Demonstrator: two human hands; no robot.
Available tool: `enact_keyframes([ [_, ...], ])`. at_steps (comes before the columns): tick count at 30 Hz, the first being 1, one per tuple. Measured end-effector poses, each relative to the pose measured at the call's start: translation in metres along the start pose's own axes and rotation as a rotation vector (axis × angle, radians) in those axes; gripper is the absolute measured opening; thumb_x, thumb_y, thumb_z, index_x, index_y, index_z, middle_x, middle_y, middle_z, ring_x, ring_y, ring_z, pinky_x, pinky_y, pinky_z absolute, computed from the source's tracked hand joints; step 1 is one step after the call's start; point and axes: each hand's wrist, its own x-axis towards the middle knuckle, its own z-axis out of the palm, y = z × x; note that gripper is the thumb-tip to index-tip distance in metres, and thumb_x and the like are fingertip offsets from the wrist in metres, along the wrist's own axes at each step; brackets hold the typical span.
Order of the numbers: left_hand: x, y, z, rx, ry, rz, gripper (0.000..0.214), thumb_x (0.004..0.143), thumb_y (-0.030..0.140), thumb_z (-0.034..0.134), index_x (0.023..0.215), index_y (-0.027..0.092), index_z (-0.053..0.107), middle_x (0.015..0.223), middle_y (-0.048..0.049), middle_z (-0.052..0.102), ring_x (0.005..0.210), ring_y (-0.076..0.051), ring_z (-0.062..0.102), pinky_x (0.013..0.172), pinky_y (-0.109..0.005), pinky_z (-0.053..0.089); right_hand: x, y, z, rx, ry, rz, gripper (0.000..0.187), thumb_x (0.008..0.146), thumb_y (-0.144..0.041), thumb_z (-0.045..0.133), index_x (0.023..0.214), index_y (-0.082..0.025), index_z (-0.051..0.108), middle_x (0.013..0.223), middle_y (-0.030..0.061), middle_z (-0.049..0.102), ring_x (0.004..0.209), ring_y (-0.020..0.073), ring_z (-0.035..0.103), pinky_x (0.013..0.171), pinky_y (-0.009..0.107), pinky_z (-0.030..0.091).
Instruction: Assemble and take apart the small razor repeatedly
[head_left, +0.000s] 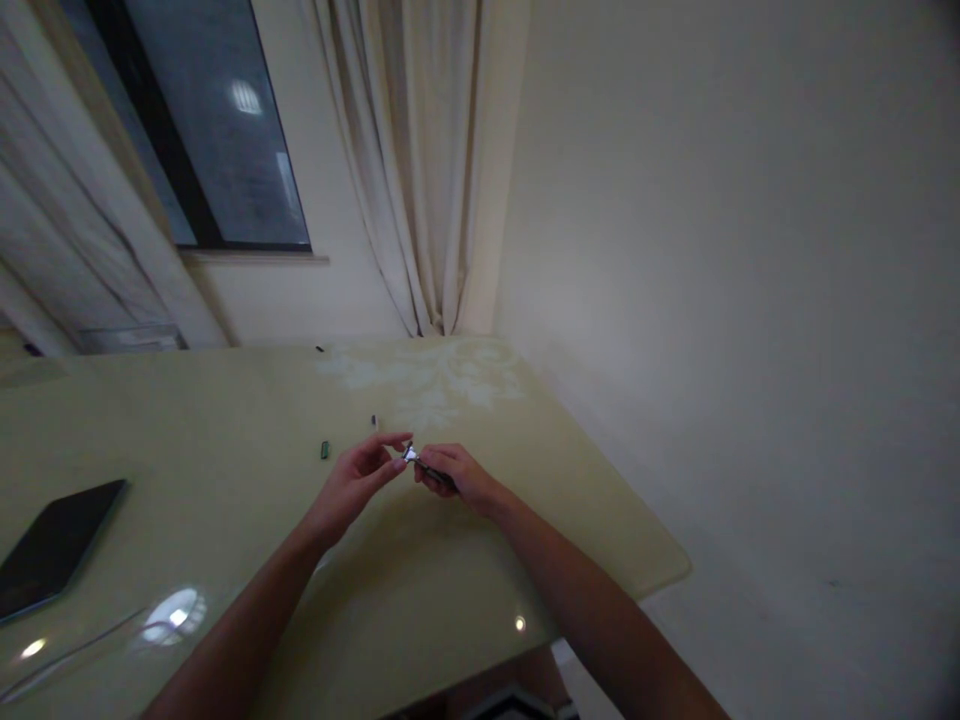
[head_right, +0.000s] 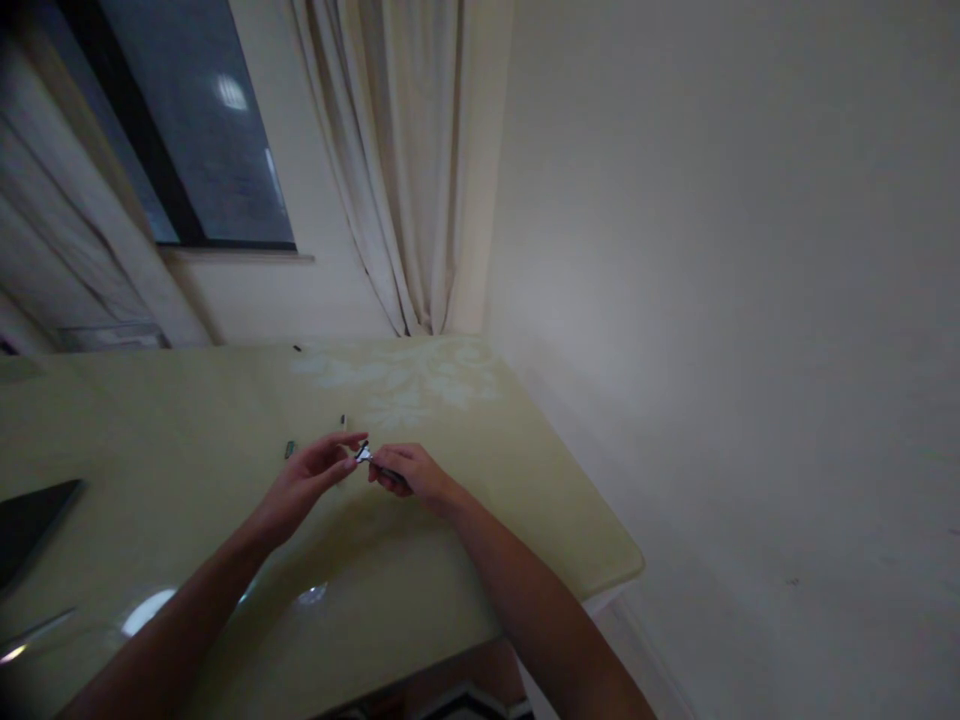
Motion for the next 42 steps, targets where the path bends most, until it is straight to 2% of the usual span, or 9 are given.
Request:
enact_keyframes([
  [3, 0.001, -0.002, -0.002, -0.032, -0.053, -0.003, 0.058, 0.078, 0.049, 0.08, 0.128, 0.022, 0.07, 0.081, 0.001, 0.057, 0.072, -0.014, 0.05, 0.068, -0.027, 0.043, 0.0, 0.001, 0.001, 0.012, -0.011, 0.013, 0.048, 0.086, -0.064, 0.064, 0.077, -0.017, 0.063, 0.055, -0.006, 0.045, 0.046, 0.008, 0.033, 0.046, 0.024, 0.02],
  [6, 0.002, -0.004, -0.004, -0.037, -0.097, -0.022, 0.051, 0.075, 0.045, 0.082, 0.119, 0.02, 0.073, 0.071, 0.004, 0.049, 0.068, -0.013, 0.046, 0.064, -0.026, 0.038, -0.001, 0.001, 0.002, 0.02, -0.032, 0.019, 0.049, 0.085, -0.065, 0.064, 0.075, -0.017, 0.062, 0.054, -0.006, 0.044, 0.046, 0.0079, 0.032, 0.046, 0.025, 0.019],
  [15, 0.002, -0.006, -0.005, -0.096, -0.104, -0.009, 0.05, 0.067, 0.036, 0.088, 0.112, 0.019, 0.075, 0.069, 0.0051, 0.045, 0.066, -0.012, 0.043, 0.06, -0.024, 0.035, -0.003, -0.001, 0.001, -0.015, -0.056, -0.038, 0.051, 0.085, -0.067, 0.066, 0.072, -0.018, 0.059, 0.055, -0.0062, 0.041, 0.048, 0.0077, 0.03, 0.048, 0.026, 0.018],
  [24, 0.001, -0.009, -0.007, 0.001, 0.058, 0.039, 0.047, 0.073, 0.042, 0.083, 0.114, 0.02, 0.076, 0.071, 0.0038, 0.05, 0.066, -0.012, 0.048, 0.061, -0.024, 0.039, 0.005, 0.003, -0.001, 0.073, 0.018, -0.041, 0.056, 0.083, -0.072, 0.068, 0.074, -0.017, 0.061, 0.052, -0.0075, 0.041, 0.044, 0.0066, 0.028, 0.045, 0.024, 0.016],
  [27, 0.009, -0.017, -0.003, 0.107, 0.107, 0.066, 0.048, 0.076, 0.047, 0.08, 0.116, 0.021, 0.075, 0.071, 0.0042, 0.053, 0.06, -0.011, 0.046, 0.057, -0.023, 0.037, 0.011, 0.002, -0.012, 0.167, 0.141, -0.081, 0.059, 0.082, -0.074, 0.067, 0.074, -0.016, 0.063, 0.05, -0.0082, 0.04, 0.042, 0.0059, 0.027, 0.042, 0.023, 0.015],
  [30, 0.029, -0.025, 0.014, 0.327, 0.046, 0.119, 0.045, 0.073, 0.045, 0.081, 0.112, 0.022, 0.077, 0.085, -0.0004, 0.066, 0.061, -0.012, 0.05, 0.059, -0.025, 0.042, 0.017, -0.001, -0.03, 0.27, 0.368, -0.185, 0.058, 0.08, -0.074, 0.068, 0.074, -0.017, 0.062, 0.05, -0.0086, 0.039, 0.041, 0.0053, 0.026, 0.041, 0.023, 0.014],
  [34, 0.068, -0.036, 0.059, 0.593, -0.138, 0.089, 0.038, 0.069, 0.028, 0.083, 0.107, 0.022, 0.08, 0.095, -0.0046, 0.074, 0.077, -0.018, 0.062, 0.075, -0.03, 0.05, 0.02, -0.002, -0.058, 0.361, 0.644, -0.312, 0.055, 0.079, -0.072, 0.07, 0.072, -0.018, 0.06, 0.048, -0.0097, 0.037, 0.039, 0.005, 0.025, 0.039, 0.021, 0.015],
  [38, 0.108, -0.044, 0.105, 0.624, -0.13, 0.033, 0.039, 0.071, 0.027, 0.083, 0.109, 0.021, 0.08, 0.1, -0.0067, 0.077, 0.086, -0.021, 0.068, 0.079, -0.03, 0.049, 0.019, 0.001, -0.079, 0.414, 0.84, -0.338, 0.052, 0.082, -0.069, 0.067, 0.071, -0.019, 0.057, 0.046, -0.0105, 0.036, 0.037, 0.0053, 0.025, 0.037, 0.021, 0.017],
  [42, 0.132, -0.051, 0.13, 0.64, -0.104, -0.057, 0.04, 0.076, 0.035, 0.08, 0.113, 0.02, 0.078, 0.096, -0.007, 0.079, 0.086, -0.022, 0.071, 0.074, -0.029, 0.047, 0.016, 0.003, -0.087, 0.508, 0.905, -0.302, 0.049, 0.086, -0.066, 0.064, 0.072, -0.02, 0.055, 0.046, -0.0111, 0.036, 0.036, 0.006, 0.025, 0.036, 0.021, 0.017],
])
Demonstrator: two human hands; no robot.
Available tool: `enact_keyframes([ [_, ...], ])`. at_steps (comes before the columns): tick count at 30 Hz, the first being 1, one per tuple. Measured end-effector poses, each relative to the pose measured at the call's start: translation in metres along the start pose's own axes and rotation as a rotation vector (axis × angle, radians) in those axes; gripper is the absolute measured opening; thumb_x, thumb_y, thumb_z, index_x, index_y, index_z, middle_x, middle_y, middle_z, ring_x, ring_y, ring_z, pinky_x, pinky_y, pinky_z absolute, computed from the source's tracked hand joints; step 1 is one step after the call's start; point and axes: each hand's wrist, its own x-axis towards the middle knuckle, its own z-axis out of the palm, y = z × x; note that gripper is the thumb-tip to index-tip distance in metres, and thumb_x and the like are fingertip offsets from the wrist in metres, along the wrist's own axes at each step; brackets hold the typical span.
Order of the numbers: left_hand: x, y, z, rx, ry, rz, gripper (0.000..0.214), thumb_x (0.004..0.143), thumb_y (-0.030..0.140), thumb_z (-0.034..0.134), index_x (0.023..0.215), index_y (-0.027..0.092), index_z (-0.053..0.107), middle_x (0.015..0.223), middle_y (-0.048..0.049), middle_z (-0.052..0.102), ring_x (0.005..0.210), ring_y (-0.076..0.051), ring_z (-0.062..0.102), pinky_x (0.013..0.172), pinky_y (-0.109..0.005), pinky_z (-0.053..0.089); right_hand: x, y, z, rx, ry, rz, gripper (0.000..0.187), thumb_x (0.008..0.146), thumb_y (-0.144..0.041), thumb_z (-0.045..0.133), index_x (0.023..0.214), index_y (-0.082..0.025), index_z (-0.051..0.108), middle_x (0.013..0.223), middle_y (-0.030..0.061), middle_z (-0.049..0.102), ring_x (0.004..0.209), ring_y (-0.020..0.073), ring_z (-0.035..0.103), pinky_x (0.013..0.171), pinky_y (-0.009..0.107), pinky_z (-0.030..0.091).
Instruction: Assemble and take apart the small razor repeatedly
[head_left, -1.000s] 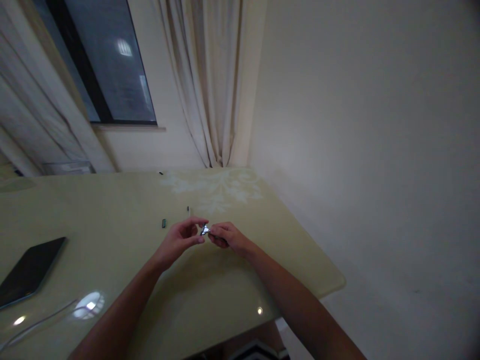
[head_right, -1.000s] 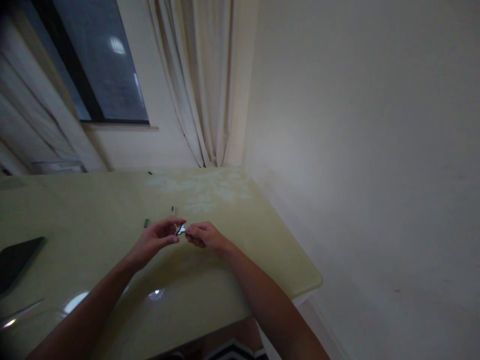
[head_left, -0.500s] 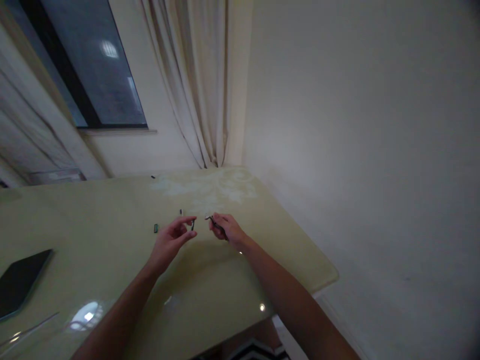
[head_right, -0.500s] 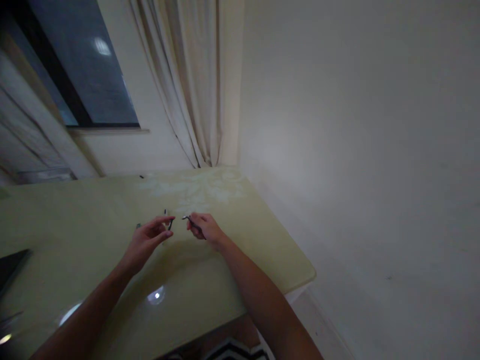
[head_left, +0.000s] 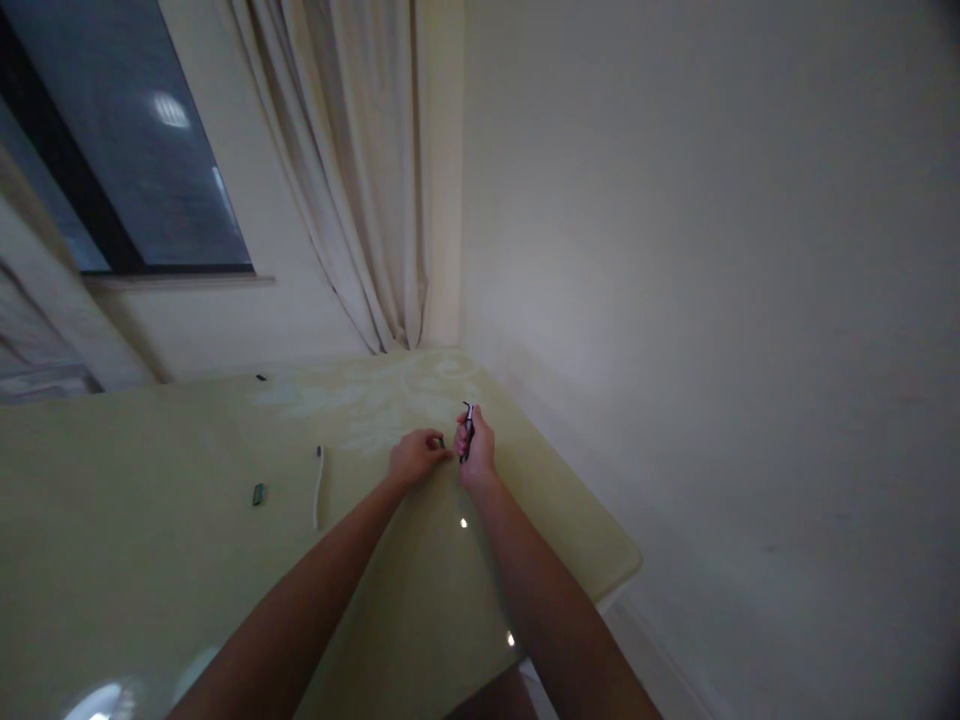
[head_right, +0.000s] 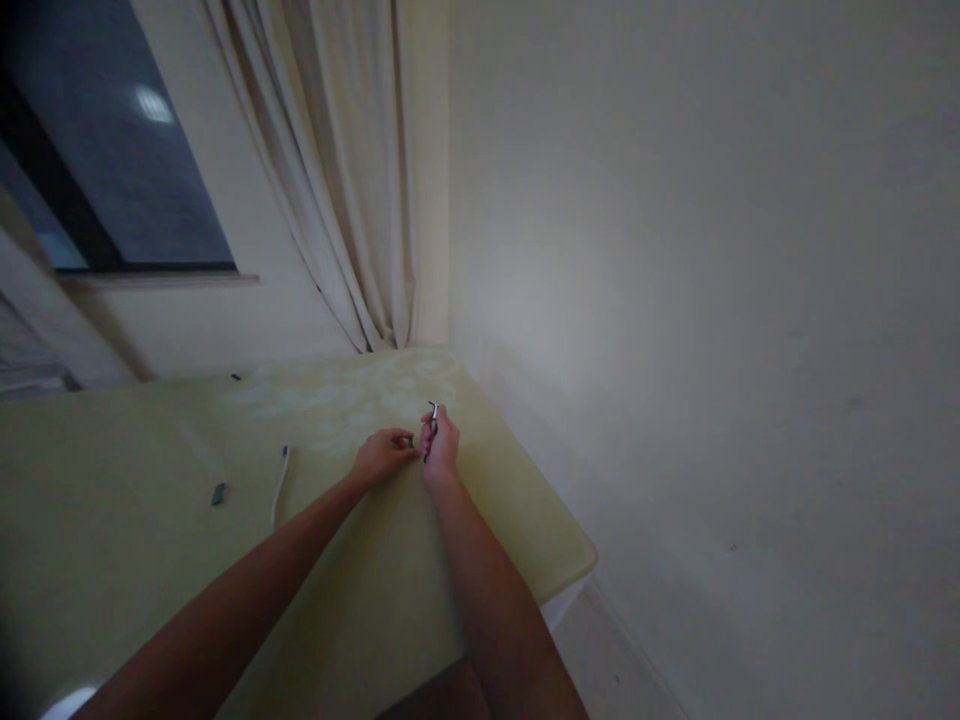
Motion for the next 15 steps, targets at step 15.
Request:
enact_keyframes([
  [15, -0.086, -0.112, -0.13, 0.154, 0.207, 0.008, 0.054, 0.077, 0.053, 0.069, 0.121, 0.023, 0.076, 0.104, -0.0072, 0.075, 0.082, -0.024, 0.067, 0.08, -0.037, 0.054, -0.013, -0.004, 0.008, 0.073, -0.049, 0.141, 0.042, 0.09, -0.057, 0.062, 0.073, -0.02, 0.055, 0.047, -0.0107, 0.037, 0.036, 0.0061, 0.027, 0.036, 0.02, 0.018],
])
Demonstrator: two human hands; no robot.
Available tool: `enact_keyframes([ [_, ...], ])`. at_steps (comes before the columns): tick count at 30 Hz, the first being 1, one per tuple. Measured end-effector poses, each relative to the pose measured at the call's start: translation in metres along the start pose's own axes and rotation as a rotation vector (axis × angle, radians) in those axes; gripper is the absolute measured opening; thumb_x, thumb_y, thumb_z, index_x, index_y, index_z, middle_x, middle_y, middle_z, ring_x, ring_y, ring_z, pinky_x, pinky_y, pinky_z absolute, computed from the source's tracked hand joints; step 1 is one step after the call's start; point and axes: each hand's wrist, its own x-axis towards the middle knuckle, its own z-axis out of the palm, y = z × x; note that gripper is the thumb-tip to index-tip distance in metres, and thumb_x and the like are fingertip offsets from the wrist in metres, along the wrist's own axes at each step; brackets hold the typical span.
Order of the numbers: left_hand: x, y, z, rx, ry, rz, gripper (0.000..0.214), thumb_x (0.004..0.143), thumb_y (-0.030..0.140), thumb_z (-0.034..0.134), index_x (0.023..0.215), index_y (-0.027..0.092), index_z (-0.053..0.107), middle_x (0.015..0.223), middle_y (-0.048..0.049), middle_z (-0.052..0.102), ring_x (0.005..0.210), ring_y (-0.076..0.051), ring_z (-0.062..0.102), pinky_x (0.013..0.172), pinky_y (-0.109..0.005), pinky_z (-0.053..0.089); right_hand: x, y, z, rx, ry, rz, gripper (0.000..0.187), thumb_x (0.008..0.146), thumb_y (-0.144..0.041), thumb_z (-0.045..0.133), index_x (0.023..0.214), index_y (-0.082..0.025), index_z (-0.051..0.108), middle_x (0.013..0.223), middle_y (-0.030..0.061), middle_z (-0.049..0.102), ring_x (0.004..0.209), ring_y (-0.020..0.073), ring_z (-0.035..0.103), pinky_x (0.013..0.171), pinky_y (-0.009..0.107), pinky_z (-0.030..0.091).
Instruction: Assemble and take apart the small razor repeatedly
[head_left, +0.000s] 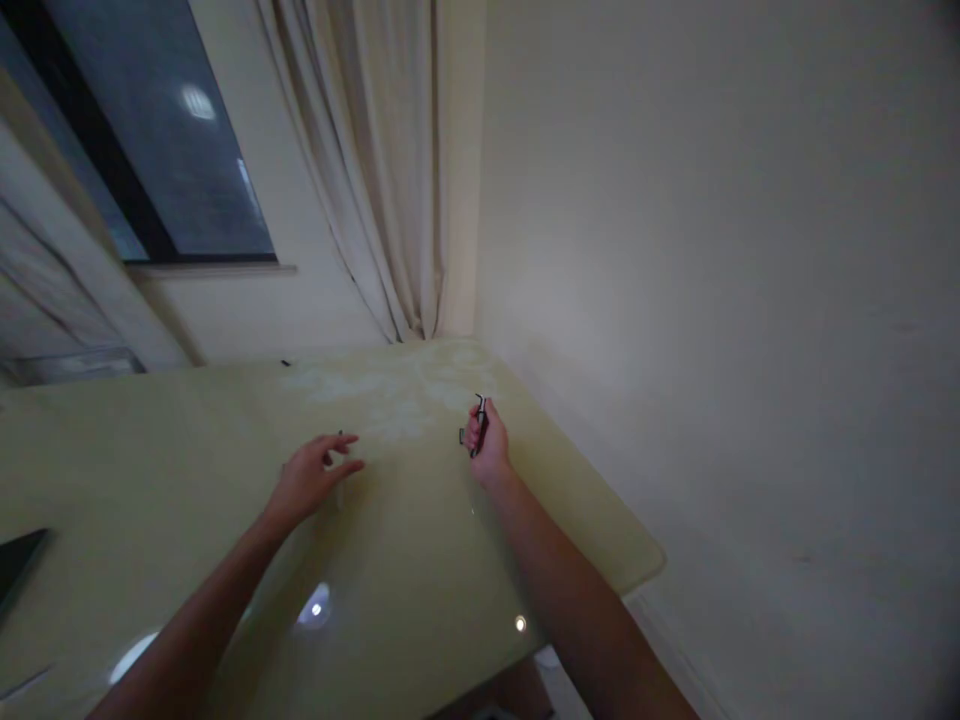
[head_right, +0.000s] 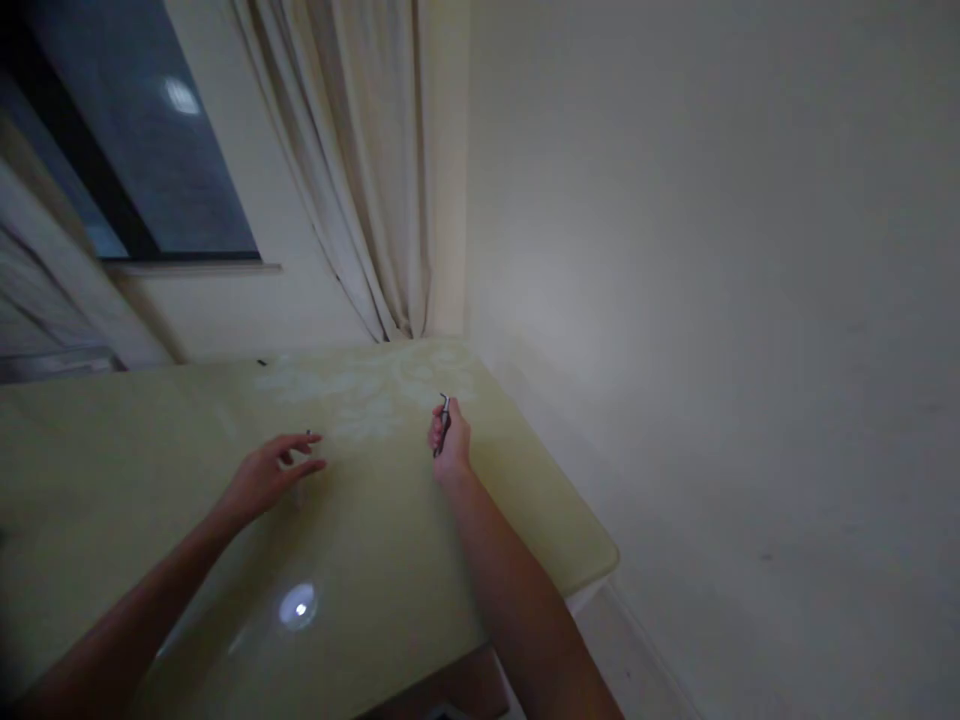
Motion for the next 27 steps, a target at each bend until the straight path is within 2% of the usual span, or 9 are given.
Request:
enact_keyframes([
  [3, -0.015, -0.053, -0.034, 0.16, 0.02, -0.196, 0.067, 0.075, 0.058, 0.069, 0.132, 0.022, 0.071, 0.119, -0.0134, 0.073, 0.093, -0.032, 0.069, 0.088, -0.045, 0.054, -0.006, 0.007, 0.005, -0.066, -0.04, 0.007, 0.043, 0.089, -0.058, 0.065, 0.072, -0.019, 0.057, 0.047, -0.0099, 0.038, 0.037, 0.0057, 0.028, 0.036, 0.02, 0.017],
  [5, -0.023, -0.073, -0.044, 0.237, 0.002, -0.299, 0.073, 0.077, 0.063, 0.067, 0.139, 0.023, 0.067, 0.13, -0.0176, 0.068, 0.111, -0.041, 0.066, 0.093, -0.055, 0.052, -0.011, 0.012, 0.007, -0.122, -0.079, 0.002, 0.045, 0.087, -0.059, 0.067, 0.071, -0.018, 0.059, 0.048, -0.0093, 0.039, 0.038, 0.0053, 0.028, 0.036, 0.019, 0.018],
  [8, -0.03, -0.079, -0.046, 0.269, -0.022, -0.33, 0.069, 0.082, 0.065, 0.061, 0.139, 0.027, 0.067, 0.14, -0.0199, 0.063, 0.126, -0.049, 0.058, 0.095, -0.063, 0.049, -0.017, 0.016, 0.008, -0.176, -0.13, -0.004, 0.046, 0.083, -0.062, 0.07, 0.071, -0.018, 0.06, 0.048, -0.0088, 0.04, 0.038, 0.005, 0.029, 0.036, 0.019, 0.019],
  [13, -0.026, -0.069, -0.042, 0.251, -0.007, -0.333, 0.051, 0.085, 0.06, 0.06, 0.123, 0.029, 0.076, 0.139, -0.0163, 0.064, 0.125, -0.046, 0.058, 0.096, -0.061, 0.048, -0.022, 0.018, 0.008, -0.248, -0.141, -0.015, 0.049, 0.081, -0.065, 0.07, 0.072, -0.018, 0.061, 0.049, -0.0086, 0.041, 0.039, 0.005, 0.029, 0.037, 0.019, 0.019],
  [15, -0.026, -0.058, -0.039, 0.188, 0.046, -0.333, 0.049, 0.083, 0.058, 0.062, 0.117, 0.026, 0.077, 0.135, -0.0164, 0.066, 0.117, -0.042, 0.061, 0.094, -0.056, 0.049, -0.025, 0.02, 0.01, -0.298, -0.163, -0.016, 0.051, 0.081, -0.066, 0.07, 0.07, -0.017, 0.061, 0.049, -0.0082, 0.042, 0.039, 0.005, 0.029, 0.037, 0.02, 0.019],
  [17, -0.028, -0.038, -0.032, 0.026, 0.105, -0.25, 0.049, 0.081, 0.056, 0.064, 0.115, 0.022, 0.076, 0.128, -0.0152, 0.068, 0.102, -0.034, 0.065, 0.089, -0.048, 0.051, -0.03, 0.023, 0.014, -0.372, -0.216, -0.003, 0.05, 0.078, -0.065, 0.074, 0.07, -0.017, 0.063, 0.05, -0.0084, 0.042, 0.04, 0.0046, 0.027, 0.038, 0.02, 0.016],
  [20, -0.036, 0.011, -0.016, -0.269, 0.149, -0.011, 0.045, 0.08, 0.055, 0.067, 0.113, 0.025, 0.074, 0.117, -0.0087, 0.072, 0.095, -0.026, 0.062, 0.083, -0.037, 0.052, -0.043, 0.029, 0.021, -0.495, -0.349, 0.052, 0.044, 0.073, -0.058, 0.082, 0.074, -0.015, 0.069, 0.049, -0.0108, 0.035, 0.041, 0.0041, 0.021, 0.039, 0.022, 0.011],
  [24, -0.053, 0.072, 0.003, -0.462, 0.139, 0.173, 0.035, 0.084, 0.048, 0.071, 0.111, 0.026, 0.074, 0.107, -0.0055, 0.071, 0.089, -0.021, 0.061, 0.082, -0.033, 0.049, -0.061, 0.032, 0.029, -0.496, -0.54, 0.162, 0.045, 0.074, -0.057, 0.083, 0.084, -0.014, 0.075, 0.049, -0.0118, 0.031, 0.042, 0.0046, 0.019, 0.042, 0.023, 0.01],
  [27, -0.06, 0.087, 0.007, -0.515, 0.15, 0.217, 0.032, 0.085, 0.044, 0.072, 0.111, 0.026, 0.074, 0.103, -0.0044, 0.07, 0.087, -0.02, 0.059, 0.081, -0.032, 0.048, -0.068, 0.031, 0.031, -0.422, -0.613, 0.231, 0.044, 0.074, -0.055, 0.084, 0.083, -0.013, 0.074, 0.05, -0.0118, 0.031, 0.043, 0.0043, 0.018, 0.043, 0.024, 0.01],
])
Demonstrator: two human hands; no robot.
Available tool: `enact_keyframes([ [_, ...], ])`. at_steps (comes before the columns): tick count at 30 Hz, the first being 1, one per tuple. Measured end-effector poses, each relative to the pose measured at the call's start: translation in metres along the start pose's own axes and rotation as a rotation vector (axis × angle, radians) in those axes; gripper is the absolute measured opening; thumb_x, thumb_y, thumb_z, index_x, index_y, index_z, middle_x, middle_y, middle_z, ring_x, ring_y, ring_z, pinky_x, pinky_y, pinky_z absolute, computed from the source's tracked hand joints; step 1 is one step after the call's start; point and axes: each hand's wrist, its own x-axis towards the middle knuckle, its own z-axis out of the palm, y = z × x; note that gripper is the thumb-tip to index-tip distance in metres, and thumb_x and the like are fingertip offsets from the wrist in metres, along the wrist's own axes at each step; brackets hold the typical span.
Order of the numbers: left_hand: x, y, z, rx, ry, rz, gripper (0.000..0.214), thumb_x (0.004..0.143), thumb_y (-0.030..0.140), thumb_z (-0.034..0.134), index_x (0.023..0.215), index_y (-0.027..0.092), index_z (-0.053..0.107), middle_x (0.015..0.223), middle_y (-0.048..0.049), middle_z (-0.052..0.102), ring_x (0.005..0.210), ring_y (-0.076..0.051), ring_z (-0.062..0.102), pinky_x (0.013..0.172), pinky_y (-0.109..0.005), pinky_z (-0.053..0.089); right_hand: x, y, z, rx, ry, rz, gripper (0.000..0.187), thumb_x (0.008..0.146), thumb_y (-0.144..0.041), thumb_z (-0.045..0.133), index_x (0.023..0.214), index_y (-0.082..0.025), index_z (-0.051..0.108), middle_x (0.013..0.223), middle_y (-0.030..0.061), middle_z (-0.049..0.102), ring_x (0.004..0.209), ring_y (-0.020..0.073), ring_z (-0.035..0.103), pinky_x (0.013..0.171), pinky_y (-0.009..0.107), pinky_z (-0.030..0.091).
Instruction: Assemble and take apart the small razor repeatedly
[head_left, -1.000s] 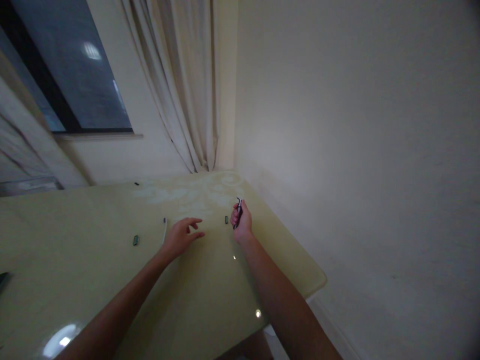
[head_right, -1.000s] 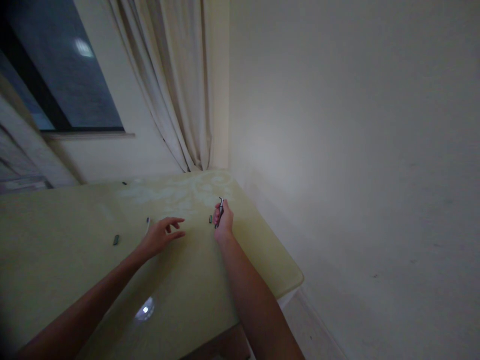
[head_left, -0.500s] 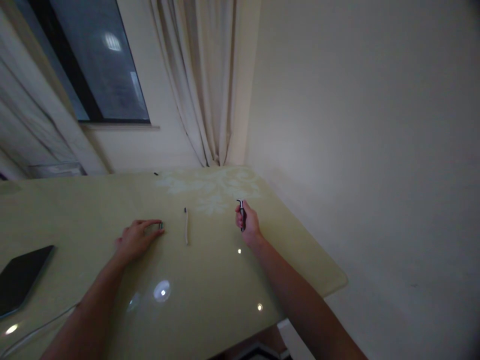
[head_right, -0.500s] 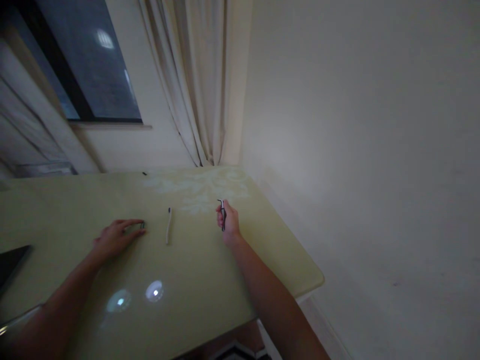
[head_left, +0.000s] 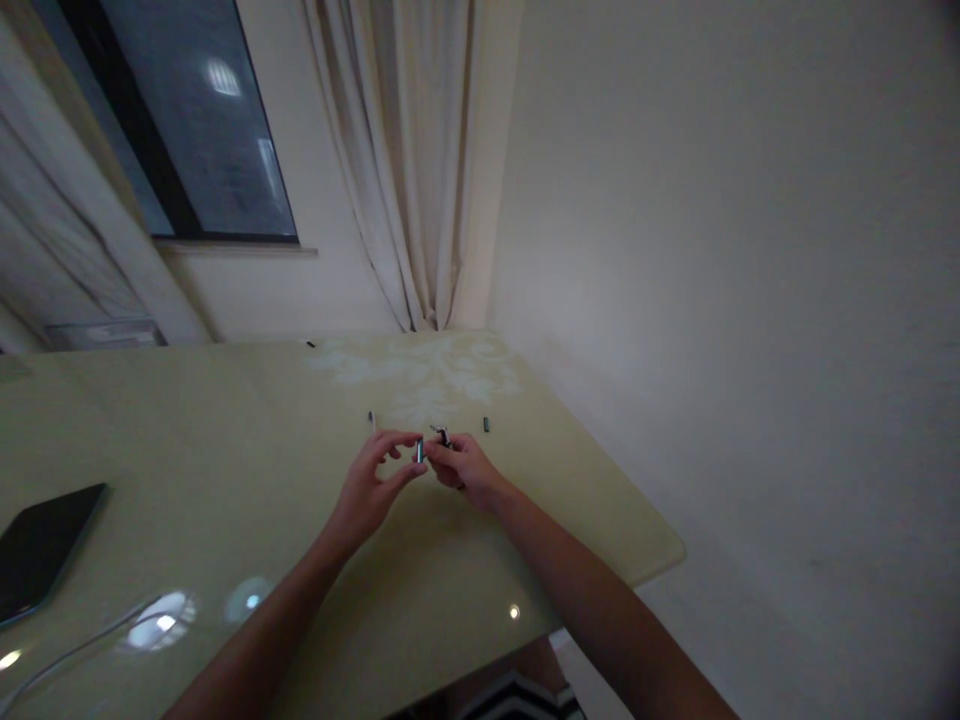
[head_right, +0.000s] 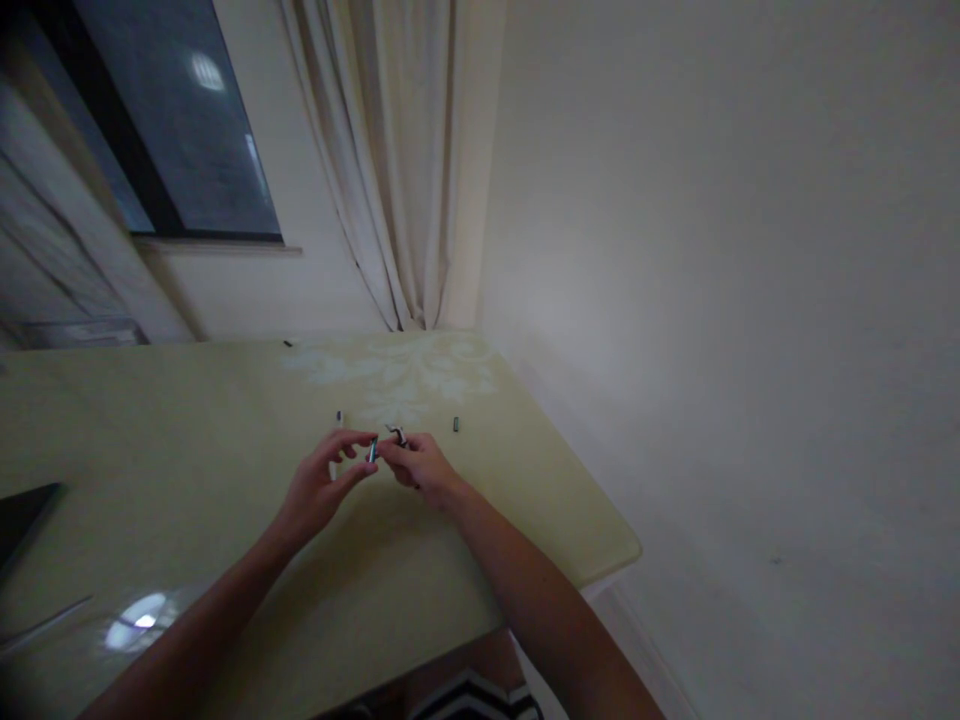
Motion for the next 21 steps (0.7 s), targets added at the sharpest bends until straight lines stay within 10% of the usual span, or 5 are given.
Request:
enact_keyframes([
  [21, 0.0, 0.0, -0.016, -0.069, -0.064, -0.093, 0.038, 0.079, 0.043, 0.078, 0.113, 0.026, 0.076, 0.09, -0.0019, 0.068, 0.077, -0.017, 0.057, 0.075, -0.03, 0.05, -0.001, 0.0, 0.003, -0.172, 0.014, -0.089, 0.046, 0.083, -0.062, 0.072, 0.083, -0.016, 0.073, 0.053, -0.0088, 0.036, 0.046, 0.007, 0.024, 0.045, 0.023, 0.016],
])
